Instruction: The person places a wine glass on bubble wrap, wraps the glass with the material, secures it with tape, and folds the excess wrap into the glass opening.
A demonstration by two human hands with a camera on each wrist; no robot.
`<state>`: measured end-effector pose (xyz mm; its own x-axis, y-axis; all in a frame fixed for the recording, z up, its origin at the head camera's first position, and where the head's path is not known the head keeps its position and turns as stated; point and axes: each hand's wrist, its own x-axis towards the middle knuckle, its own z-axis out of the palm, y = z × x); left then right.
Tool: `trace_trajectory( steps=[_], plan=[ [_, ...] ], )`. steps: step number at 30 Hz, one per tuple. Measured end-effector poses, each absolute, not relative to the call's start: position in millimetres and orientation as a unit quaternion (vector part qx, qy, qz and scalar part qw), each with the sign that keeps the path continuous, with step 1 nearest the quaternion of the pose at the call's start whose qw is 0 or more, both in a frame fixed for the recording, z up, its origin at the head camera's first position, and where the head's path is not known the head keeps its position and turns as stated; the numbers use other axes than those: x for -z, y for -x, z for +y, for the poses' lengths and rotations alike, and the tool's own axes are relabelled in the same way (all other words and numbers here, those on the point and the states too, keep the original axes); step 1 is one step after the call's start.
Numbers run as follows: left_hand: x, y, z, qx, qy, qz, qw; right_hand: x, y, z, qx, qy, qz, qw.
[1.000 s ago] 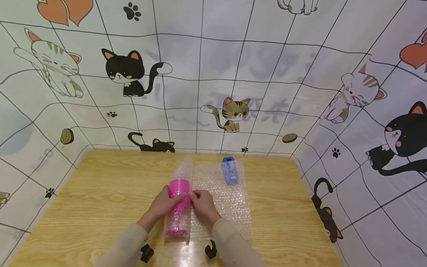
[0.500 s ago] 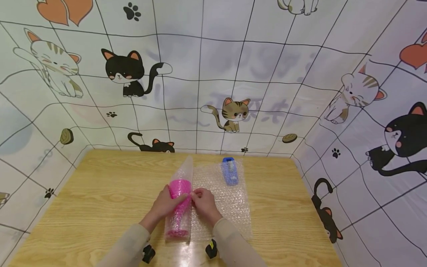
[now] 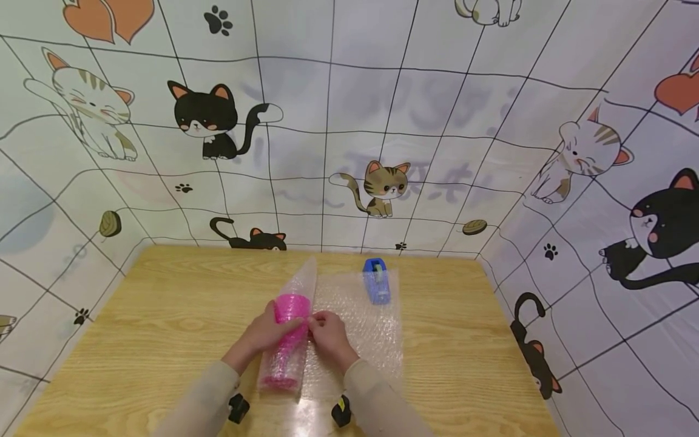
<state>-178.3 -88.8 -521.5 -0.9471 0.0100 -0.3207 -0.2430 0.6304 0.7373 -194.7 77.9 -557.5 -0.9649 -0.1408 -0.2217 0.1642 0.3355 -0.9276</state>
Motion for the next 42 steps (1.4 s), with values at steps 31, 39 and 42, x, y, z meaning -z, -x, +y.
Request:
trace_trajectory(
  steps=[31,39,42],
  plan=[
    [516.9,178.1,-92.7,-0.39,0.043,0.907,0.154,553.1,198.8,75.2,0.609,-0.029,0.754,0.244],
    [514.7,180.0,-95.5,-0.407,0.038,0.899,0.159,552.8,198.4,73.8,0.609,-0.02,0.756,0.24],
    [513.0,180.1,-97.2,-0.409,0.036,0.898,0.16,552.9,196.6,74.0,0.609,-0.013,0.756,0.238]
  ],
)
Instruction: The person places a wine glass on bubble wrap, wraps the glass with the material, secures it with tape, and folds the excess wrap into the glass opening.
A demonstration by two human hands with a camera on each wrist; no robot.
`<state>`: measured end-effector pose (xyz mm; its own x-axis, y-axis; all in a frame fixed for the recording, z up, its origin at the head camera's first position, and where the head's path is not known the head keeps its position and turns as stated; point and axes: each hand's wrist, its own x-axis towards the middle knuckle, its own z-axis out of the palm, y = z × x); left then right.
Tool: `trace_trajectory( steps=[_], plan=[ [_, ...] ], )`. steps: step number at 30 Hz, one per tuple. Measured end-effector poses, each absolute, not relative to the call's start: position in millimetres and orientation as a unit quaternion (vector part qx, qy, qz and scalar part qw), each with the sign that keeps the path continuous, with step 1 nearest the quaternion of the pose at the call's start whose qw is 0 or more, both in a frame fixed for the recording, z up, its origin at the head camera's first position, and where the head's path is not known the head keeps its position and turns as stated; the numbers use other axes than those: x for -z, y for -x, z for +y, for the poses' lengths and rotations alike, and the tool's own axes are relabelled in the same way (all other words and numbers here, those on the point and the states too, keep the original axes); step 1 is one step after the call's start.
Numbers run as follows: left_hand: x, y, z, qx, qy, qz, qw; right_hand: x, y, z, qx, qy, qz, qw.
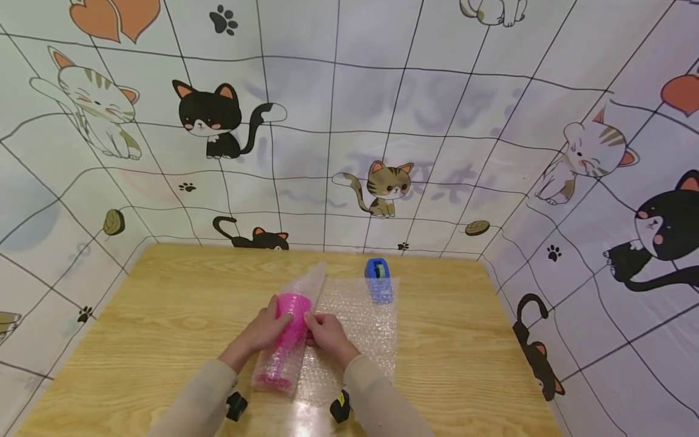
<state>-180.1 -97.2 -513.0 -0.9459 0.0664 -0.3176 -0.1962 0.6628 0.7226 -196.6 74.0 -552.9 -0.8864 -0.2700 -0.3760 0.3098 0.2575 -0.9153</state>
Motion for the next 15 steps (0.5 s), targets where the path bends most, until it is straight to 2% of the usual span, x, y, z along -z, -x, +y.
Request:
trace_trajectory(
  steps=[15],
  plan=[
    [507.1,178.0,-97.9,-0.427,0.031,0.89,0.154,551.2,194.9,77.3,0.612,-0.012,0.752,0.244]
  ],
)
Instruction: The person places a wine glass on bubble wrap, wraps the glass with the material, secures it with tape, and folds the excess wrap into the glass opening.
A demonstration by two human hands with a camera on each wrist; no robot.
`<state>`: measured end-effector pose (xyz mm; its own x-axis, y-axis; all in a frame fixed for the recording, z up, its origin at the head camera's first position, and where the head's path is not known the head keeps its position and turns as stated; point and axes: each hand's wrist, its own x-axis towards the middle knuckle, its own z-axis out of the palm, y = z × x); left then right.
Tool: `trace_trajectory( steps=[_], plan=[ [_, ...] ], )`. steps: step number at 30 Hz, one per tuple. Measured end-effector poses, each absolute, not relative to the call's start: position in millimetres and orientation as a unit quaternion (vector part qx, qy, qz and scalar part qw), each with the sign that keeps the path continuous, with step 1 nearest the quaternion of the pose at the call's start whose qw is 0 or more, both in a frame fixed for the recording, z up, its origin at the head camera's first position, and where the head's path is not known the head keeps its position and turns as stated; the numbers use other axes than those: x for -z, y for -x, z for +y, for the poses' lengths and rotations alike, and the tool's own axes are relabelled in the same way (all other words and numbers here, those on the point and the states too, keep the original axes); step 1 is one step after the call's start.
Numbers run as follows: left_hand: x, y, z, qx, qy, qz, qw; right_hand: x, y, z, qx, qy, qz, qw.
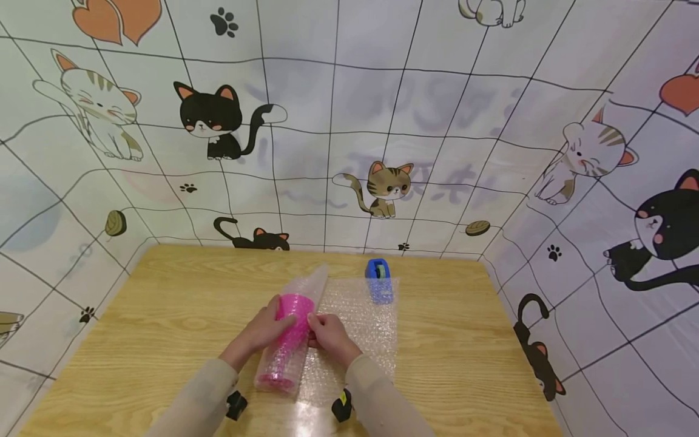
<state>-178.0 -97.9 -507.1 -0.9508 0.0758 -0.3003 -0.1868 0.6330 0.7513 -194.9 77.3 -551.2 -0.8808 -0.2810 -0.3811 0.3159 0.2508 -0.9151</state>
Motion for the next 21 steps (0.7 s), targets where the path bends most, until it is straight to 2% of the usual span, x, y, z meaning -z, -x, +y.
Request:
trace_trajectory(
  steps=[8,15,21],
  plan=[
    [509.2,177.6,-92.5,-0.4,0.031,0.906,0.134,553.5,195.8,80.1,0.611,-0.057,0.755,0.233],
    [507.4,176.0,-91.2,-0.405,0.029,0.905,0.125,554.9,192.8,81.1,0.618,-0.044,0.752,0.225],
    [508.6,175.6,-90.4,-0.425,0.037,0.894,0.139,555.0,192.2,80.8,0.626,-0.042,0.746,0.224]
  ],
)
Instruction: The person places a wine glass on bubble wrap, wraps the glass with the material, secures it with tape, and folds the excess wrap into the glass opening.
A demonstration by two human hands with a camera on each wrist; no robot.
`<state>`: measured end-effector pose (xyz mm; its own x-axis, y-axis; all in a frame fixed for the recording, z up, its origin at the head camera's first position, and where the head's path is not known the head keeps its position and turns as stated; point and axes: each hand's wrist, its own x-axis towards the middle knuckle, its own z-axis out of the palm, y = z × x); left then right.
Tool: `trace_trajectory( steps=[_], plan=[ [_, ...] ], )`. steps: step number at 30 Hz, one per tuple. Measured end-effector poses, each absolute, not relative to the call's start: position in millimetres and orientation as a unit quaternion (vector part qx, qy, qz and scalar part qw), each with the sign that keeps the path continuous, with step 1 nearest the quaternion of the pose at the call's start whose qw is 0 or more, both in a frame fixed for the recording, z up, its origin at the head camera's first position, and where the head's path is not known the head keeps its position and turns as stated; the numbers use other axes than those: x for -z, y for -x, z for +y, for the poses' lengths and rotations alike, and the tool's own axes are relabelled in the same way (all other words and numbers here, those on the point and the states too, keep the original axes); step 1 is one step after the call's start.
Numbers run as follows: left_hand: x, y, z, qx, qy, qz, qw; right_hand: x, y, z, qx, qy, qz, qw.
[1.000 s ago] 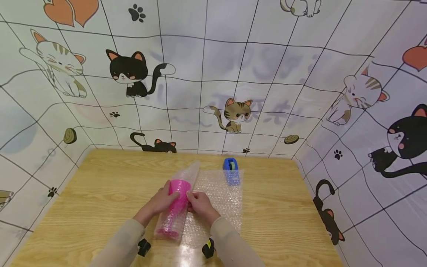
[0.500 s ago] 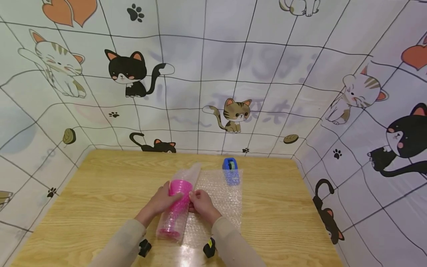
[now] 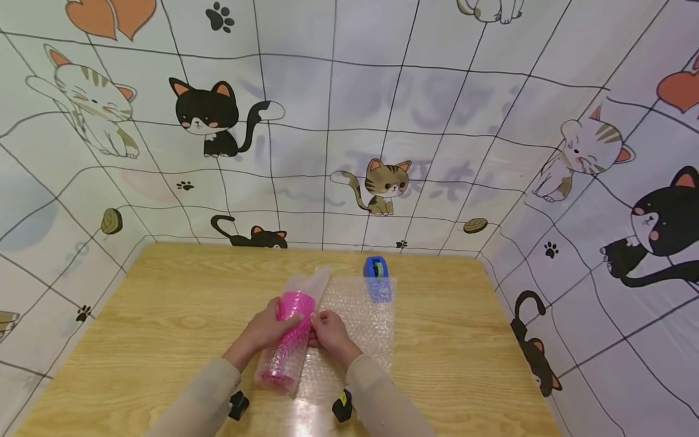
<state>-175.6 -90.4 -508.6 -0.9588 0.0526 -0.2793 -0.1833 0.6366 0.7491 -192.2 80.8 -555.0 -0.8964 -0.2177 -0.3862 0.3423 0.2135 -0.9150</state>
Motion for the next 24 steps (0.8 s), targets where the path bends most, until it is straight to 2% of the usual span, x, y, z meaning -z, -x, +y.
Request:
trace_trajectory(
  steps=[11,24],
  plan=[
    [512.1,178.3,-89.6,-0.418,0.035,0.899,0.13,553.4,197.1,82.8,0.622,-0.066,0.746,0.229],
    [510.0,176.1,-92.2,-0.438,0.042,0.884,0.156,548.8,190.6,79.3,0.633,-0.079,0.743,0.203]
  ],
)
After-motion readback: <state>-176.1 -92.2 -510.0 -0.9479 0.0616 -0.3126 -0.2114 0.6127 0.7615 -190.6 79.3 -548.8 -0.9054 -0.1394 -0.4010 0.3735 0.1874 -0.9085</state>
